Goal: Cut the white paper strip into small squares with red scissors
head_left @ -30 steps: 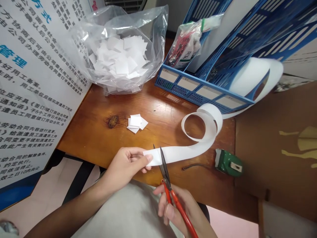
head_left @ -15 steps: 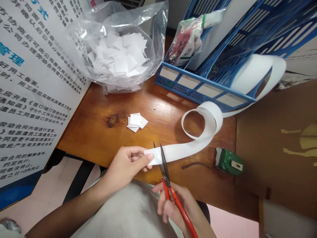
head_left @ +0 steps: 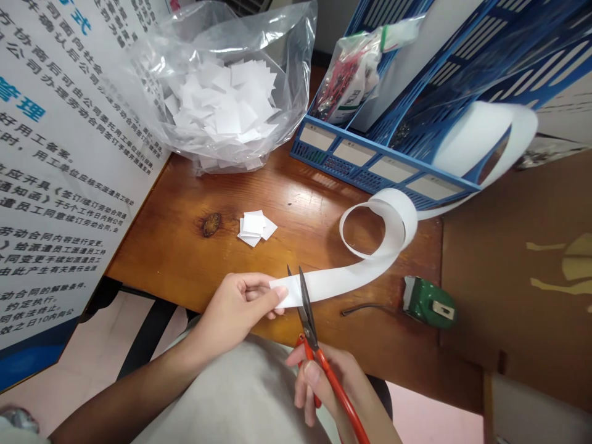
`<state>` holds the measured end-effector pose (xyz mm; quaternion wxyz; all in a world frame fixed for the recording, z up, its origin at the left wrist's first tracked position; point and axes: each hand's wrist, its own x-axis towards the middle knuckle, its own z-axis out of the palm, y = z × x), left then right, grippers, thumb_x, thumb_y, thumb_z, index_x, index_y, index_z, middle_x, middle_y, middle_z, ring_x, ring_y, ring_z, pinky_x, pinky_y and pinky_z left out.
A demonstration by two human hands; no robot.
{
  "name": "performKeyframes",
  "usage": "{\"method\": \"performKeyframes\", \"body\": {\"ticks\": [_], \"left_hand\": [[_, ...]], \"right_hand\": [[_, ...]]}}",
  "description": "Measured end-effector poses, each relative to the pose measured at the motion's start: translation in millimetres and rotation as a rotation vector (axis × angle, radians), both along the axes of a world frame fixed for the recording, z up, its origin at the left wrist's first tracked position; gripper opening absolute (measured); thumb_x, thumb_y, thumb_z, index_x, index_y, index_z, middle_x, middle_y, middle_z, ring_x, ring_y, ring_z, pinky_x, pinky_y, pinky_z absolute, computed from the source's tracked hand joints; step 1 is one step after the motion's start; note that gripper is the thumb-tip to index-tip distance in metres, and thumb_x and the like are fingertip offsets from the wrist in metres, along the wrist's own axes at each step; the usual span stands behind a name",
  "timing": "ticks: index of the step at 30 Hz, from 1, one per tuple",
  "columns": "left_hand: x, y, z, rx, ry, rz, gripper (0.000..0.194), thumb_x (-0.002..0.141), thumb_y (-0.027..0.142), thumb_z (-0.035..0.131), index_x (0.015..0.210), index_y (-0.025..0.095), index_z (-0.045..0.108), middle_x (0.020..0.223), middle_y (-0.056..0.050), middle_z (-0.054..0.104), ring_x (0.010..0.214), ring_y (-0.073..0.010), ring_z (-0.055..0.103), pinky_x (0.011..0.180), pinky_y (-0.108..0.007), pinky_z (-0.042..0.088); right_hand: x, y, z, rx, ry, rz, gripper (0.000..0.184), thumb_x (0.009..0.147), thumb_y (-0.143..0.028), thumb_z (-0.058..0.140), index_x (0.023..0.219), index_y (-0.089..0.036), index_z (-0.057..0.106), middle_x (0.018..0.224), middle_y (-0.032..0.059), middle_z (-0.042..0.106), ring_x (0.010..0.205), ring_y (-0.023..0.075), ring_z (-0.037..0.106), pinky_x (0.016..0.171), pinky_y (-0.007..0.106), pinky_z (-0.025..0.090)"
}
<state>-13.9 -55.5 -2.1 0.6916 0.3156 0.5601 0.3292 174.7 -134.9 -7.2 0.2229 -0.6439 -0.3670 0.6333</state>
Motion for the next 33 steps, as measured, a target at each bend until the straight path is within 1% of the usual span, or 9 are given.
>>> {"method": "performKeyframes", "body": {"ticks": [3,6,10,13,16,23,26,30,33], "left_hand": [[0,0,0.9,-0.008,-0.004,0.001,0.034,0.082,0.048,0.078,0.076,0.015,0.075,0.070,-0.004,0.072,0.065,-0.0131,0.062,0.067,-0.022,0.051],[-1,0,3.4,-0.005,-0.001,-0.005,0.032,0.084,0.047,0.078,0.079,0.015,0.077,0.070,-0.003,0.072,0.065,-0.0121,0.061,0.067,-0.021,0.050],[-2,0,4.1,0.008,0.006,-0.007,0.029,0.087,0.043,0.075,0.082,0.015,0.078,0.071,-0.003,0.072,0.066,-0.0113,0.061,0.067,-0.020,0.050],[-2,-1,2.8,0.001,-0.005,-0.002,0.031,0.084,0.046,0.077,0.081,0.015,0.077,0.071,-0.003,0.072,0.066,-0.0113,0.061,0.067,-0.021,0.050],[-1,-2,2.6,-0.004,-0.011,0.000,0.034,0.082,0.049,0.079,0.081,0.015,0.078,0.071,-0.003,0.072,0.066,-0.0114,0.062,0.067,-0.021,0.050],[0,0,2.7,-0.012,-0.010,-0.001,0.037,0.080,0.052,0.081,0.081,0.015,0.078,0.071,-0.003,0.072,0.066,-0.0114,0.062,0.067,-0.021,0.050],[0,1,3.5,-0.013,-0.012,-0.004,0.036,0.080,0.051,0.081,0.081,0.015,0.078,0.070,-0.003,0.072,0.066,-0.0115,0.061,0.067,-0.021,0.050],[-1,2,7.4,0.000,-0.010,-0.004,0.033,0.082,0.048,0.079,0.079,0.015,0.078,0.070,-0.003,0.072,0.066,-0.0113,0.061,0.067,-0.020,0.050],[-2,2,10.2,0.003,-0.005,-0.001,0.031,0.082,0.046,0.079,0.078,0.015,0.077,0.069,-0.003,0.072,0.065,-0.0111,0.061,0.066,-0.020,0.050]], "right_hand": [[6,4,1.8,-0.063,0.039,0.095,0.064,0.088,-0.079,0.056,0.094,-0.017,0.070,0.063,0.0022,0.062,0.044,0.0141,0.052,0.049,0.029,0.047],[15,7,1.1,-0.072,0.086,0.174,0.068,0.086,-0.081,0.057,0.105,-0.017,0.069,0.073,0.0046,0.065,0.053,0.0165,0.057,0.057,0.031,0.051],[20,5,-5.4,-0.066,0.166,0.234,0.064,0.091,-0.075,0.057,0.113,-0.016,0.066,0.079,0.0059,0.065,0.058,0.0168,0.058,0.061,0.033,0.052],[18,2,-8.3,-0.090,0.169,0.197,0.063,0.092,-0.075,0.055,0.109,-0.015,0.065,0.072,0.0045,0.063,0.053,0.0152,0.055,0.054,0.031,0.048],[13,2,-5.3,-0.144,0.117,0.129,0.063,0.090,-0.077,0.057,0.102,-0.015,0.066,0.067,0.0038,0.062,0.052,0.0163,0.056,0.049,0.029,0.044],[10,7,3.3,-0.152,0.077,0.134,0.063,0.088,-0.078,0.058,0.097,-0.016,0.067,0.066,0.0029,0.064,0.047,0.0139,0.052,0.055,0.031,0.046],[11,8,3.7,-0.145,0.075,0.135,0.063,0.088,-0.079,0.058,0.098,-0.017,0.068,0.067,0.0029,0.062,0.051,0.0166,0.055,0.054,0.031,0.046],[15,6,3.5,-0.084,0.077,0.172,0.064,0.085,-0.080,0.059,0.106,-0.020,0.071,0.072,0.0040,0.061,0.060,0.0196,0.057,0.055,0.031,0.048],[19,2,0.2,-0.052,0.096,0.179,0.068,0.083,-0.083,0.059,0.106,-0.021,0.071,0.075,0.0053,0.062,0.065,0.0209,0.058,0.056,0.031,0.048]]}}
